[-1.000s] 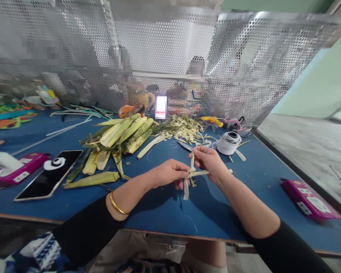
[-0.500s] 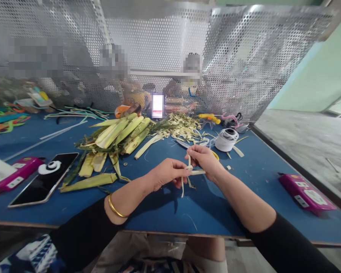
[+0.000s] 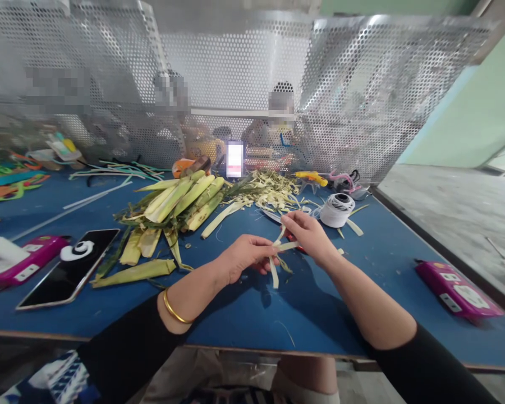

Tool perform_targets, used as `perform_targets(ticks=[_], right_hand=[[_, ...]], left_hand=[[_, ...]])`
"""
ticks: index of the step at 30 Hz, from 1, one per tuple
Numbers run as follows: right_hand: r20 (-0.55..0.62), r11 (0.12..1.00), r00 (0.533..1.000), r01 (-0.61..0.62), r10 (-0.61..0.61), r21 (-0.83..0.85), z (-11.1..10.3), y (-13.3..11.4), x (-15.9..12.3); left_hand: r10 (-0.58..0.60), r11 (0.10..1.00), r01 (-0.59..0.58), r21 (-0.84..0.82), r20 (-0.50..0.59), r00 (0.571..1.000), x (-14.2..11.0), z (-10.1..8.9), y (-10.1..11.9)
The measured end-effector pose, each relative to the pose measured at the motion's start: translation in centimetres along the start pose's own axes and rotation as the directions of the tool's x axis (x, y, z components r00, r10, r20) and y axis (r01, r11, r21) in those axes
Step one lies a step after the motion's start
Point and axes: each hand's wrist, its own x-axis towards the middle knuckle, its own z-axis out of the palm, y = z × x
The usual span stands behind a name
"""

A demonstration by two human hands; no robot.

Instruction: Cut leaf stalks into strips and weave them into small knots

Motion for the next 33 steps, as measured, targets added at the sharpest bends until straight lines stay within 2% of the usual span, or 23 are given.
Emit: perform_targets(ticks=[2,6,11,18,29,33], right_hand=[[0.060,0.993,0.998,0.007,0.000,-0.120,-0.36,-0.11,-0.07],[0.102,0.983,0.993,-0.041,0.060,-0.180,-0.80,-0.40,-0.29],[0.158,0.981,0.987,0.063,-0.033,-0.186,-0.51,-0.42,-0.64],[0.043,0.988,0.997,0.071,-0.066,-0.135,-0.17,-0.16,-0.63],[-0.043,0.936,0.986,0.141,-0.164,-0.322,-0.18,-0.11,-0.57],[-0.029,0.864,0.976,0.176,-0.214,-0.472,-0.24,0.25,-0.43]], left_hand=[[-0.007,0.999,0.006,-0.036,-0.044,0.999,0.19,-0.28,0.00],[-0.024,0.999,0.019,-0.049,-0.110,0.994,0.28,-0.47,0.24],[-0.028,0.999,0.023,-0.041,-0.114,0.993,0.12,-0.33,0.54],[-0.013,0.999,0.009,-0.039,-0.104,0.994,0.51,-0.56,0.31],[-0.007,1.000,0.010,0.021,-0.136,0.991,0.43,-0.43,0.48],[0.007,1.000,-0.003,0.031,-0.152,0.988,0.62,-0.59,0.23]])
